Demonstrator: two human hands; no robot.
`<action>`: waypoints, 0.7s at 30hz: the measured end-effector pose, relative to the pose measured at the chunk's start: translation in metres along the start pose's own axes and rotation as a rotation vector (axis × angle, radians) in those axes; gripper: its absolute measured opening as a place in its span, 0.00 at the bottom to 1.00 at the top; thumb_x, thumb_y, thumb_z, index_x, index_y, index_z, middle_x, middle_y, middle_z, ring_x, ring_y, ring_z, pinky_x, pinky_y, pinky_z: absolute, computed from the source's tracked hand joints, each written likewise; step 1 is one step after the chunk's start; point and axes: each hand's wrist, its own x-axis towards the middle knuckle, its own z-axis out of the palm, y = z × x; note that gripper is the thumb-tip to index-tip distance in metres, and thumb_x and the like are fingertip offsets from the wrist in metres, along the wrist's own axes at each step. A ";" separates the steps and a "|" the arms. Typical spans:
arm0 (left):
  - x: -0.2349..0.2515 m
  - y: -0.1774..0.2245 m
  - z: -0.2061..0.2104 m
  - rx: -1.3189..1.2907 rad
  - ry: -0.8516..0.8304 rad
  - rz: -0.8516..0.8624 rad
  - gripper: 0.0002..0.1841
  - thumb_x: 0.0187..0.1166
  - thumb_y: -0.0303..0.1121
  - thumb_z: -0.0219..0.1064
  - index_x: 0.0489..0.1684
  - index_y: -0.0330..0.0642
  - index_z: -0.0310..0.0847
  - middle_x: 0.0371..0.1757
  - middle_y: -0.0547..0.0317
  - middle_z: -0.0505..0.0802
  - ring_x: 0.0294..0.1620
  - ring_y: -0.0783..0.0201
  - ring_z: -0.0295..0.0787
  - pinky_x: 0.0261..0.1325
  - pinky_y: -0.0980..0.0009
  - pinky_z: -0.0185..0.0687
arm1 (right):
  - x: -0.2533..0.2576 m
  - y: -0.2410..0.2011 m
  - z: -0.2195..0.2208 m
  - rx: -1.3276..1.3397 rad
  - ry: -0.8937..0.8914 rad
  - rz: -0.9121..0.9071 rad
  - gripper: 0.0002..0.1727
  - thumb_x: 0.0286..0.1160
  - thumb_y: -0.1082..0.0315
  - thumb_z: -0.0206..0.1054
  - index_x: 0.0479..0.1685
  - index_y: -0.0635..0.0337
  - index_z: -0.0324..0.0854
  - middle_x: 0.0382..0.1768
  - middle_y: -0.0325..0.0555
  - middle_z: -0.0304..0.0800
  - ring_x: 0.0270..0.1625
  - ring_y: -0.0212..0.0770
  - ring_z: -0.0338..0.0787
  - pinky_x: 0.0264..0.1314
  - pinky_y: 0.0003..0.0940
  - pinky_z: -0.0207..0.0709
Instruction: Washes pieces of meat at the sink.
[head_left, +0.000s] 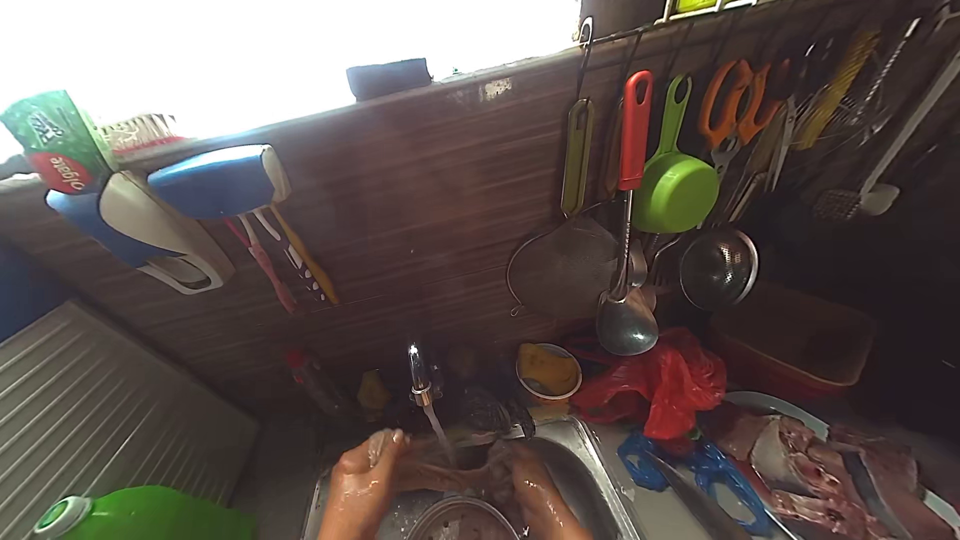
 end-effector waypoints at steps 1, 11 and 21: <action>0.003 -0.021 0.002 0.076 -0.028 -0.102 0.14 0.86 0.37 0.63 0.40 0.36 0.91 0.35 0.54 0.97 0.34 0.61 0.95 0.42 0.58 0.92 | -0.003 -0.010 -0.002 0.013 -0.024 -0.010 0.11 0.85 0.71 0.58 0.57 0.64 0.83 0.31 0.47 0.87 0.29 0.39 0.85 0.31 0.38 0.81; -0.018 -0.093 0.058 0.433 -0.259 0.057 0.29 0.79 0.50 0.70 0.66 0.31 0.84 0.67 0.38 0.88 0.72 0.47 0.83 0.79 0.50 0.75 | -0.027 -0.080 0.026 -0.639 -0.435 -0.318 0.13 0.77 0.61 0.66 0.51 0.59 0.90 0.45 0.50 0.92 0.49 0.43 0.91 0.58 0.48 0.84; 0.035 -0.063 0.079 -0.206 -0.128 -0.233 0.06 0.74 0.28 0.69 0.41 0.36 0.88 0.30 0.53 0.92 0.28 0.62 0.88 0.33 0.63 0.86 | -0.018 -0.082 0.014 -0.530 -0.637 -0.306 0.31 0.71 0.61 0.74 0.77 0.59 0.77 0.57 0.54 0.90 0.54 0.44 0.92 0.62 0.47 0.86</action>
